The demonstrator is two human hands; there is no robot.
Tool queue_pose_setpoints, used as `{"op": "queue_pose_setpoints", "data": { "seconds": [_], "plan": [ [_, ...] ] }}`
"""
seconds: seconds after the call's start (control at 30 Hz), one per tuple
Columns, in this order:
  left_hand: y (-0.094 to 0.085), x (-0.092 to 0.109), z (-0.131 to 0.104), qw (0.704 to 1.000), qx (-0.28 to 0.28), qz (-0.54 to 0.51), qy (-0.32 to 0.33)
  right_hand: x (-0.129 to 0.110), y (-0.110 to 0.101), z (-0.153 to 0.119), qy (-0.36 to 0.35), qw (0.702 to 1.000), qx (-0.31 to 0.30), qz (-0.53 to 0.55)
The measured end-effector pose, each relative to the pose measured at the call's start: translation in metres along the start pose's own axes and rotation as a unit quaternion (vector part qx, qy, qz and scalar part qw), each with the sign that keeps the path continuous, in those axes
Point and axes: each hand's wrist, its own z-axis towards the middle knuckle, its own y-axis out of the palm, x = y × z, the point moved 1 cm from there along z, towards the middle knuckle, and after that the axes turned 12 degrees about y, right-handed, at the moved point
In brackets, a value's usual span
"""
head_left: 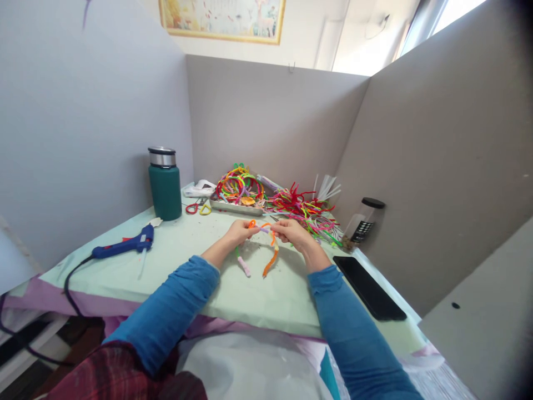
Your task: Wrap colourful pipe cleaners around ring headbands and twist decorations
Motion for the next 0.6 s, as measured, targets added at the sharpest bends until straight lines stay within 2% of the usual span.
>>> {"op": "queue_pose_setpoints", "data": {
  "seconds": [0.13,0.3,0.5,0.6],
  "plan": [
    [0.0,-0.008,0.004,1.0,0.004,0.011,0.013,0.002,0.002,0.004,-0.014,1.0,0.012,0.006],
    [0.001,-0.005,0.003,1.0,0.002,0.005,0.017,0.006,0.006,0.01,-0.086,0.992,0.058,-0.068],
    [0.001,0.007,-0.002,1.0,0.011,-0.028,0.001,0.007,0.013,0.012,-0.196,0.957,0.119,-0.18],
    [0.0,0.009,-0.002,0.998,0.01,-0.054,-0.002,0.007,0.016,0.011,-0.21,0.942,0.124,-0.231]
  ]
}}
